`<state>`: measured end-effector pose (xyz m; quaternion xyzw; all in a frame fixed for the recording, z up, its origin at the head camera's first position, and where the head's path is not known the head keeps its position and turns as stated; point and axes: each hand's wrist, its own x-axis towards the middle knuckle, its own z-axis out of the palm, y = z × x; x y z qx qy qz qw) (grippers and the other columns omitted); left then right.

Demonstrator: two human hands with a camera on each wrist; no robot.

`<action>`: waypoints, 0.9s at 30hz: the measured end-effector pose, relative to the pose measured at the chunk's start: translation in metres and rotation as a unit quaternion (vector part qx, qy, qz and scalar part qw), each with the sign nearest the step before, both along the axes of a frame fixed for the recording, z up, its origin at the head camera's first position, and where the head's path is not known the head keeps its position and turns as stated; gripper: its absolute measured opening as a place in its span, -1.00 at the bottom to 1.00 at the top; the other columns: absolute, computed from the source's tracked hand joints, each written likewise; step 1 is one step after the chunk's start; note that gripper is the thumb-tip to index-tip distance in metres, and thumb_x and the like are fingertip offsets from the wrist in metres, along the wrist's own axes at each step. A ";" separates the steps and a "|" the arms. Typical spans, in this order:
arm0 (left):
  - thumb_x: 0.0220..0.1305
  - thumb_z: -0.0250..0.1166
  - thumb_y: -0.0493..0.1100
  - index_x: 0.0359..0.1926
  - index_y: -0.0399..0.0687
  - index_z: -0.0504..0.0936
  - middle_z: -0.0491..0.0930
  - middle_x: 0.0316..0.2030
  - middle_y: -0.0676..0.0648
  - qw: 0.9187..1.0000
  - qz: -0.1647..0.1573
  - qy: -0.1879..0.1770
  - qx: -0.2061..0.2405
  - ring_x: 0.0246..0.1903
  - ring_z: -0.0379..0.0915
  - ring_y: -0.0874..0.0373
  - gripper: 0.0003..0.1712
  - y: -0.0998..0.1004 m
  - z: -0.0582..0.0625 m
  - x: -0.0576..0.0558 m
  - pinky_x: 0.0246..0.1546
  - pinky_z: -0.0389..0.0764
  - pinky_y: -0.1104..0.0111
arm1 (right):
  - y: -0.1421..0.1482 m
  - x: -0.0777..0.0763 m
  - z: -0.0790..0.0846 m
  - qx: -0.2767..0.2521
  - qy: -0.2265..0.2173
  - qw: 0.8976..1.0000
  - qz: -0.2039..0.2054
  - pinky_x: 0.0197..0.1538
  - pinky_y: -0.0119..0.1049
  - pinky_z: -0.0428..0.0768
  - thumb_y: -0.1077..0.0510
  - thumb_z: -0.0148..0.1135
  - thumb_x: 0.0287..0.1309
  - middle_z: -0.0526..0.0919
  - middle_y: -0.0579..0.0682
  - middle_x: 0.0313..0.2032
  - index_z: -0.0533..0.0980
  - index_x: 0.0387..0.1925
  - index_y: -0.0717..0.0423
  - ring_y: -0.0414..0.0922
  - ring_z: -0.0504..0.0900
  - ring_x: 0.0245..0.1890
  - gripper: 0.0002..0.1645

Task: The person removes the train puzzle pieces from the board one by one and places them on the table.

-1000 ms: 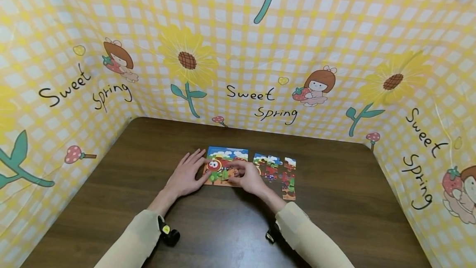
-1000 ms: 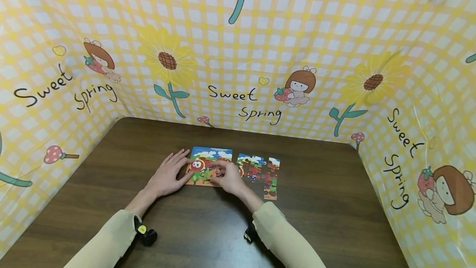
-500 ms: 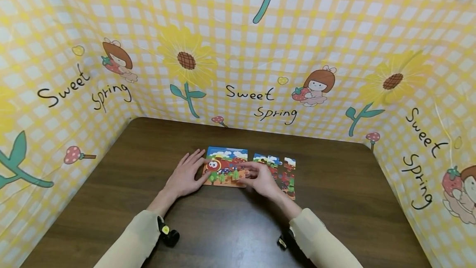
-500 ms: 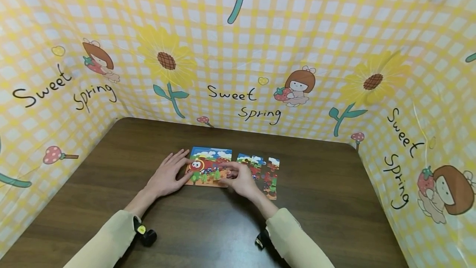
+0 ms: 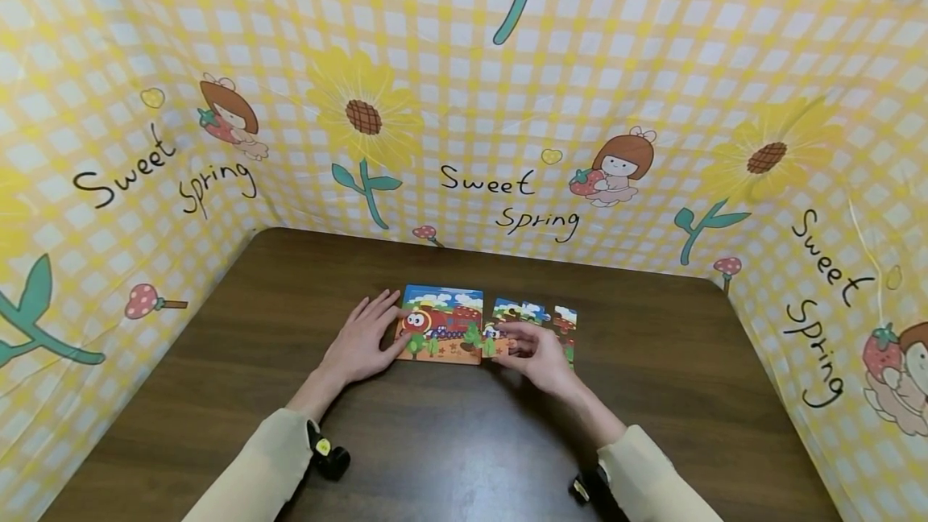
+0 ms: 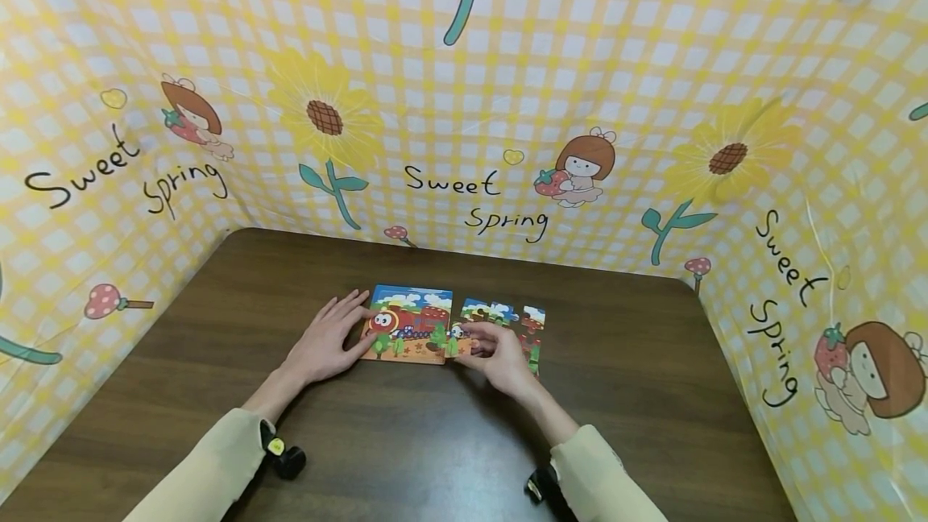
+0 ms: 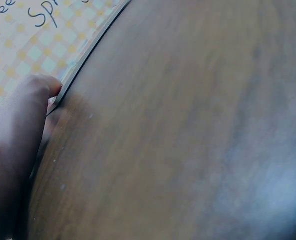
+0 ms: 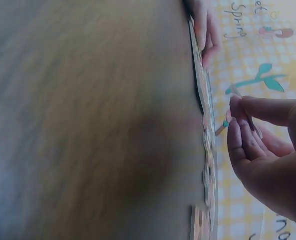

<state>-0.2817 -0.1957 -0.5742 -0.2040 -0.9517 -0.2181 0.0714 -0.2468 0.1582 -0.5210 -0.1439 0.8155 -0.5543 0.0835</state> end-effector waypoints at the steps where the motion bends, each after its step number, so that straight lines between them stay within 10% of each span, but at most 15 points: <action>1: 0.60 0.24 0.25 0.35 0.07 0.68 0.31 0.68 -0.21 1.000 0.000 0.000 -0.001 0.73 0.11 -0.19 -0.46 0.000 0.000 0.000 0.74 0.04 -0.24 | 0.003 0.001 0.000 -0.001 -0.004 1.000 -0.004 -0.02 -0.45 0.76 0.33 0.48 0.37 0.71 0.38 0.28 0.60 0.37 0.36 0.22 0.83 0.13 -0.42; 15: 0.60 0.23 0.27 0.35 0.10 0.67 0.31 0.68 -0.20 1.000 0.001 -0.002 0.001 0.74 0.10 -0.19 -0.46 -0.001 -0.002 -0.001 0.75 0.03 -0.23 | 0.038 0.019 -0.001 0.043 0.022 0.999 -0.019 -0.19 -0.47 0.65 0.39 0.53 0.28 0.78 0.35 0.09 0.67 0.26 0.33 -0.27 0.74 -0.19 -0.48; 27: 0.60 0.23 0.28 0.35 0.10 0.67 0.31 0.68 -0.20 1.000 0.001 -0.001 0.000 0.74 0.10 -0.19 -0.45 -0.001 -0.001 0.000 0.75 0.04 -0.23 | 0.051 0.025 -0.005 0.090 0.047 0.995 -0.018 -0.06 -0.41 0.72 0.33 0.59 0.24 0.85 0.16 -0.02 0.72 0.19 0.26 -0.18 0.78 -0.13 -0.51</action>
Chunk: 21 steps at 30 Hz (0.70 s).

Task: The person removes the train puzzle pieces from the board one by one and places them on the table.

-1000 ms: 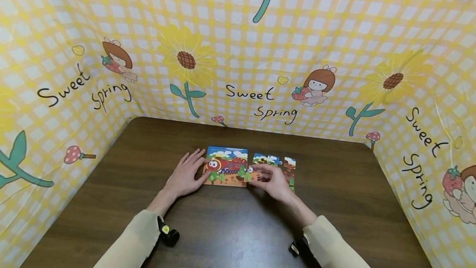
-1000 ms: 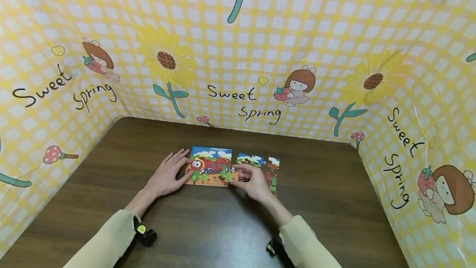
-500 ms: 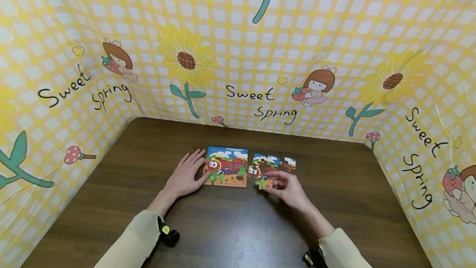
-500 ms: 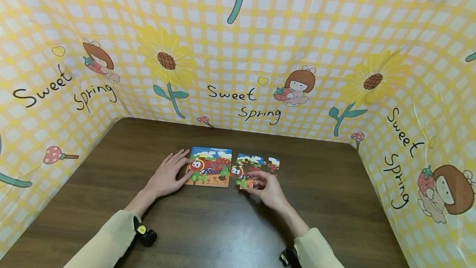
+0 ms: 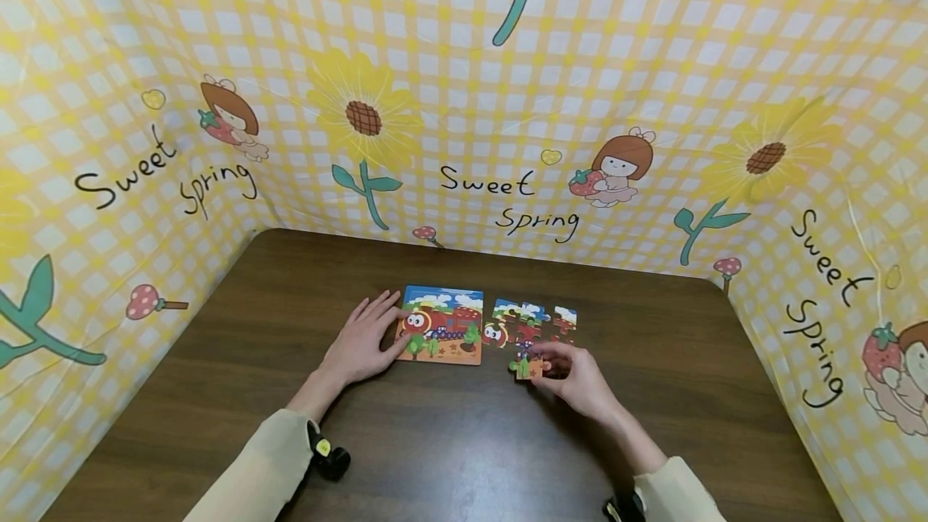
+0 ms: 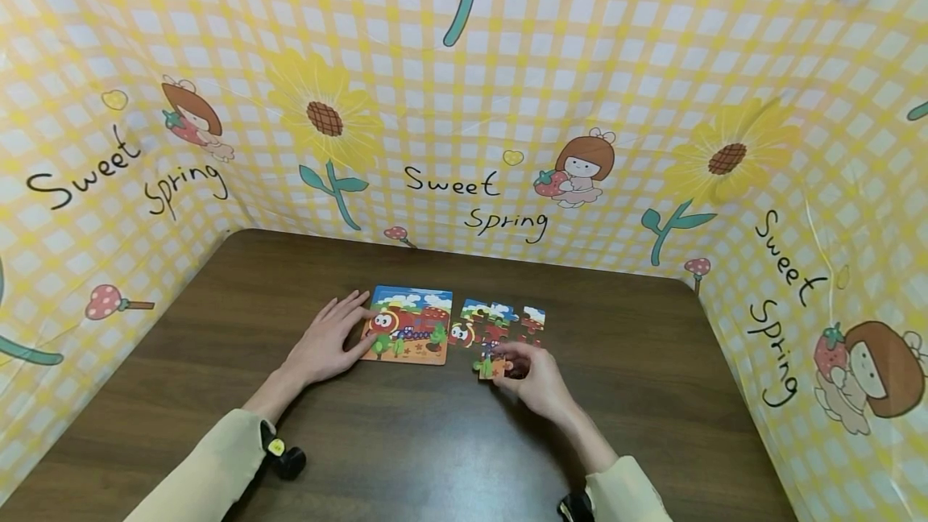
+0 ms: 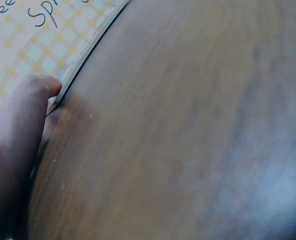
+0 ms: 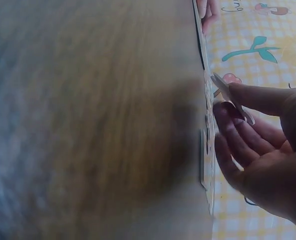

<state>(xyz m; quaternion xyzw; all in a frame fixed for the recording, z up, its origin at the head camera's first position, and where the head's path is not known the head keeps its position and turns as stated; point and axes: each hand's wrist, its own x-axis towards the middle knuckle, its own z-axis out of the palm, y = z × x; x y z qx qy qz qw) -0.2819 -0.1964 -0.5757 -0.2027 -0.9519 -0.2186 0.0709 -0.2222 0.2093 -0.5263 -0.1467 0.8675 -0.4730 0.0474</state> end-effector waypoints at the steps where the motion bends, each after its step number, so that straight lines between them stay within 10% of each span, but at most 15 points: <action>1: 0.60 0.23 0.28 0.35 0.10 0.67 0.31 0.68 -0.20 1.000 0.000 0.000 0.000 0.74 0.10 -0.19 -0.45 0.000 0.000 0.000 0.75 0.04 -0.23 | 0.000 0.000 0.000 0.009 0.007 1.000 0.000 -0.04 -0.40 0.73 0.32 0.60 0.23 0.85 0.14 -0.04 0.72 0.19 0.24 -0.16 0.79 -0.12 -0.51; 10: 0.59 0.23 0.28 0.35 0.09 0.67 0.31 0.68 -0.20 1.000 -0.001 -0.003 0.003 0.74 0.10 -0.19 -0.44 0.000 0.001 0.001 0.75 0.03 -0.24 | -0.001 0.002 -0.002 0.073 0.047 0.996 0.007 0.01 -0.25 0.77 0.27 0.61 0.23 0.83 0.11 0.04 0.74 0.17 0.17 -0.05 0.78 -0.02 -0.54; 21: 0.60 0.23 0.29 0.35 0.10 0.67 0.32 0.68 -0.20 1.000 -0.001 0.000 -0.001 0.73 0.10 -0.19 -0.45 0.000 0.000 0.000 0.75 0.04 -0.23 | -0.002 0.002 -0.006 0.140 0.150 0.979 -0.008 0.31 0.53 0.44 0.18 0.73 0.09 0.71 0.18 0.26 0.70 0.27 0.15 0.31 0.52 0.39 -0.31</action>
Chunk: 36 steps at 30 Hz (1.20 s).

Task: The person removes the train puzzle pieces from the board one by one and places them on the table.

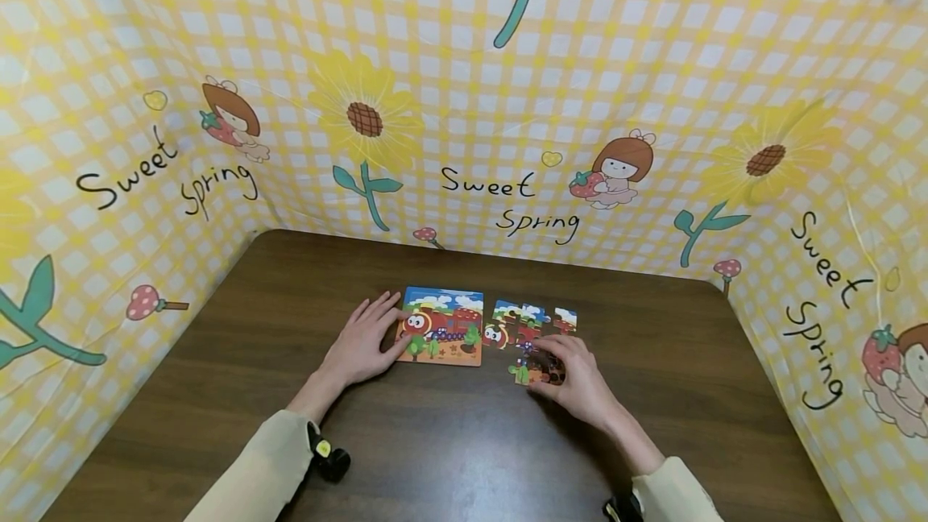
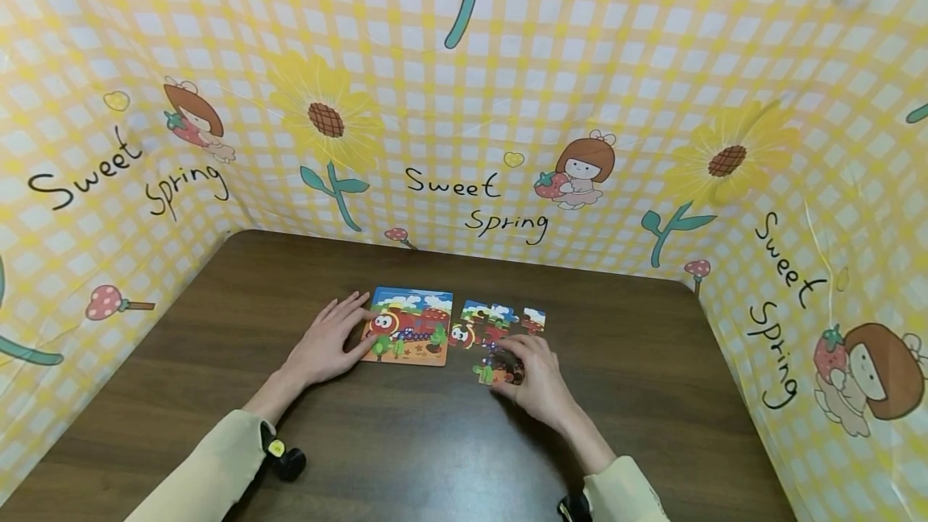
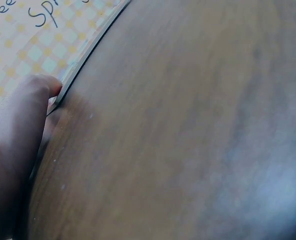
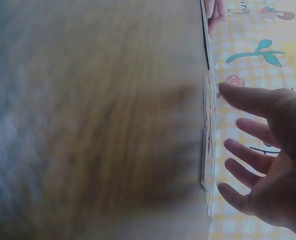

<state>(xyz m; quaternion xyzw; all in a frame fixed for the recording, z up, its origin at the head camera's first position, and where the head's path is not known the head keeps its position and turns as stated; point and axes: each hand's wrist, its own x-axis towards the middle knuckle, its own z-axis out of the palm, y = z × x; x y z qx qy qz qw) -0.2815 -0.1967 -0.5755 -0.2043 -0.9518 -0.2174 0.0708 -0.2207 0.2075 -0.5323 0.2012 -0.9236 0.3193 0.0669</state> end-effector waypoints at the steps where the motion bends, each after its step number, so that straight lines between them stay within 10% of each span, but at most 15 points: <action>1: 0.60 0.23 0.29 0.36 0.11 0.67 0.31 0.68 -0.20 1.000 0.000 0.000 0.000 0.74 0.10 -0.19 -0.45 0.000 0.000 0.000 0.75 0.03 -0.23 | 0.000 -0.001 0.001 0.001 0.000 1.000 0.000 0.35 0.55 0.42 0.17 0.72 0.12 0.69 0.20 0.30 0.68 0.32 0.15 0.33 0.50 0.43 -0.28; 23: 0.59 0.27 0.26 0.33 0.07 0.69 0.34 0.66 -0.23 1.000 -0.001 0.006 0.016 0.72 0.14 -0.22 -0.47 0.002 -0.001 0.000 0.73 0.06 -0.26 | -0.034 -0.022 0.011 0.016 -0.044 0.998 0.041 0.58 0.48 0.33 0.05 0.59 0.33 0.39 0.30 0.59 0.40 0.61 0.17 0.33 0.32 0.63 -0.07; 36: 0.70 0.11 -0.14 0.66 -0.06 0.39 0.26 0.69 -0.28 1.000 -0.003 0.007 0.015 0.71 0.14 -0.27 -0.39 -0.003 0.001 -0.003 0.72 0.08 -0.27 | -0.080 -0.042 0.006 -0.001 -0.079 0.992 0.098 0.55 0.40 0.45 0.00 0.50 0.44 0.41 0.30 0.60 0.34 0.64 0.19 0.33 0.37 0.61 -0.08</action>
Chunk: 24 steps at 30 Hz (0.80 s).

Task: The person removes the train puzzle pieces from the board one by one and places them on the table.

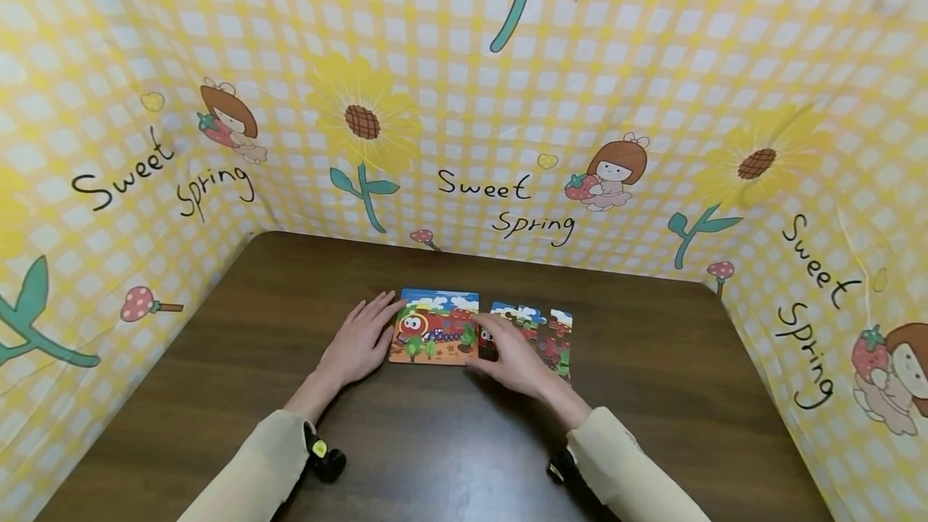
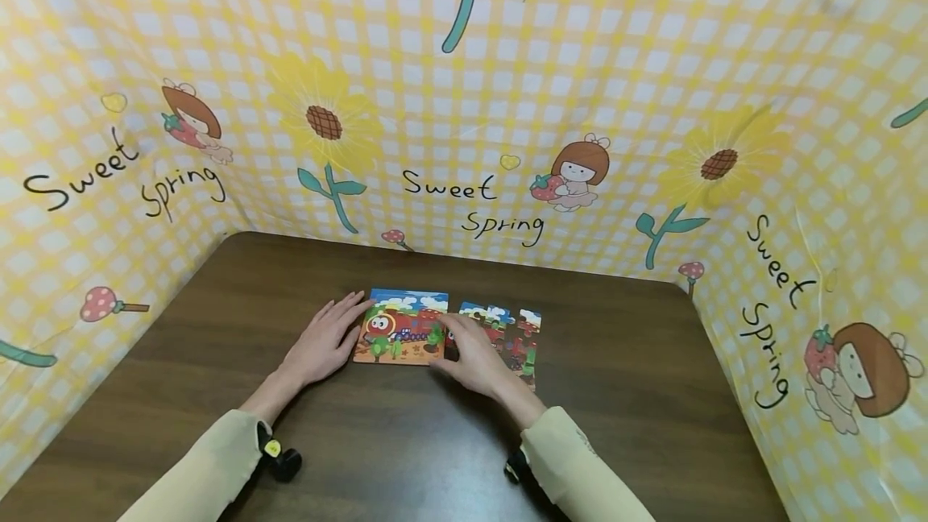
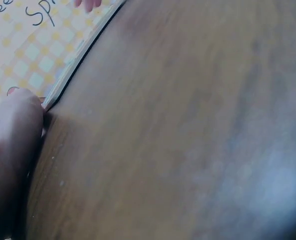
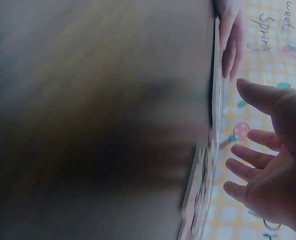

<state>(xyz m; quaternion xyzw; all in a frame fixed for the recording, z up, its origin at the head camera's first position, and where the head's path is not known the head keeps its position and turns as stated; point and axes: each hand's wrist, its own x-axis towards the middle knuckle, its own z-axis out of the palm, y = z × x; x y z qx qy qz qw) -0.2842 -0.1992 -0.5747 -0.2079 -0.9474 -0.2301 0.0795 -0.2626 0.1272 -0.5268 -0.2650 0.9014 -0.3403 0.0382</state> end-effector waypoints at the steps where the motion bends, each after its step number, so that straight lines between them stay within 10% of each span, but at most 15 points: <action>1: 0.69 0.11 -0.14 0.67 -0.06 0.39 0.27 0.69 -0.28 1.000 0.001 0.000 -0.005 0.71 0.14 -0.27 -0.38 0.000 -0.001 0.000 0.72 0.09 -0.27 | -0.003 -0.004 -0.008 0.001 0.012 1.000 0.008 0.53 0.37 0.49 -0.03 0.48 0.45 0.42 0.29 0.59 0.34 0.64 0.18 0.32 0.40 0.59 -0.09; 10: 0.69 0.14 -0.07 0.65 -0.08 0.43 0.31 0.67 -0.23 1.000 0.001 0.007 -0.029 0.72 0.12 -0.27 -0.38 0.003 -0.002 -0.002 0.71 0.11 -0.28 | -0.038 -0.032 -0.060 0.039 0.067 0.997 0.024 0.57 0.21 0.52 -0.21 0.51 0.39 0.49 0.19 0.56 0.37 0.65 0.07 0.19 0.48 0.57 -0.02; 24: 0.68 0.17 -0.02 0.65 -0.05 0.43 0.29 0.68 -0.22 1.000 0.000 0.000 -0.028 0.72 0.10 -0.25 -0.36 0.001 -0.003 -0.003 0.72 0.08 -0.28 | -0.069 -0.026 -0.051 0.017 0.083 0.996 -0.023 0.14 0.08 0.56 -0.20 0.63 0.25 0.77 0.06 0.03 0.66 0.35 0.08 0.07 0.67 0.11 -0.24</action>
